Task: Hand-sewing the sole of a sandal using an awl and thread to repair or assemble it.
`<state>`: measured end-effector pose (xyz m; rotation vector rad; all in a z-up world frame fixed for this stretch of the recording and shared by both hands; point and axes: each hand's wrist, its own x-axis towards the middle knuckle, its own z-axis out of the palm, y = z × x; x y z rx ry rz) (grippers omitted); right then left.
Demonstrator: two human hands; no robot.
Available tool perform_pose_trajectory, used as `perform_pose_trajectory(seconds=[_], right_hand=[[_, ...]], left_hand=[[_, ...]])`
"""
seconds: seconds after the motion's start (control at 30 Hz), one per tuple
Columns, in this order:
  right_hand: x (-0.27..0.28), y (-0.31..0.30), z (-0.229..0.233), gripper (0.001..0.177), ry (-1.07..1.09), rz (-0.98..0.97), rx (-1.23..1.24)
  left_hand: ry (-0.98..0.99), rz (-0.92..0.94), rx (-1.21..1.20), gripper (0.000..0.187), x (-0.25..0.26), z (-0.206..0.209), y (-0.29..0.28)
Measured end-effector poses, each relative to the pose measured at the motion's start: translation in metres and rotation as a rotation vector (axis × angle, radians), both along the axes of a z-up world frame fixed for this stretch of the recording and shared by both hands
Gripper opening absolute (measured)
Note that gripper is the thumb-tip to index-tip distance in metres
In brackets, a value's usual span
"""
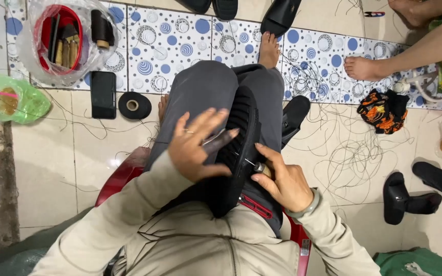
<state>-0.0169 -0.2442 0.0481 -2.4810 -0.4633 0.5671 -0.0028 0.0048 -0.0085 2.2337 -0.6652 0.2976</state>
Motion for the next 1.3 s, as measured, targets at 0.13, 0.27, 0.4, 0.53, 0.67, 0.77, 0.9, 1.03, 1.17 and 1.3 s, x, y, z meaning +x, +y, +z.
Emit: perform_pose_trajectory(seconds=[0.13,0.27,0.4,0.53,0.67,0.77,0.9,1.03,1.17,1.3], right_hand=[[-0.001,0.002,0.005,0.063,-0.021,-0.024,-0.015],[0.003,0.016,0.018,0.060,-0.054,0.056,-0.170],[0.006,0.034,0.031,0.058,-0.041,0.056,-0.195],[0.003,0.035,0.029,0.055,-0.062,0.031,-0.099],[-0.003,0.025,0.020,0.053,-0.214,0.015,0.015],[0.000,0.019,0.032,0.053,-0.142,0.035,-0.099],[0.009,-0.005,0.071,0.056,0.152,0.033,-0.453],[-0.009,-0.038,0.077,0.041,0.076,0.061,-0.381],[-0.008,-0.019,0.069,0.023,0.173,0.090,-0.015],[0.010,0.012,0.067,0.012,0.239,-0.337,0.027]], left_hand=[[-0.140,0.174,0.249,0.022,-0.018,0.011,0.009],[0.527,-0.247,-0.532,0.018,-0.023,0.082,0.011],[0.406,-0.031,-0.232,0.011,-0.009,0.023,0.003],[0.596,-0.053,-0.120,0.022,-0.014,0.008,-0.016],[0.688,-0.036,-0.265,0.028,-0.013,0.031,-0.011],[0.702,0.006,-0.090,0.041,-0.011,0.047,-0.023],[0.363,-0.013,-0.104,0.056,-0.016,0.052,-0.027],[0.322,0.021,-0.103,0.061,-0.024,0.048,-0.028],[0.180,-0.005,-0.151,0.040,-0.033,0.045,-0.023],[0.361,0.066,-0.045,0.060,-0.055,0.041,-0.017]])
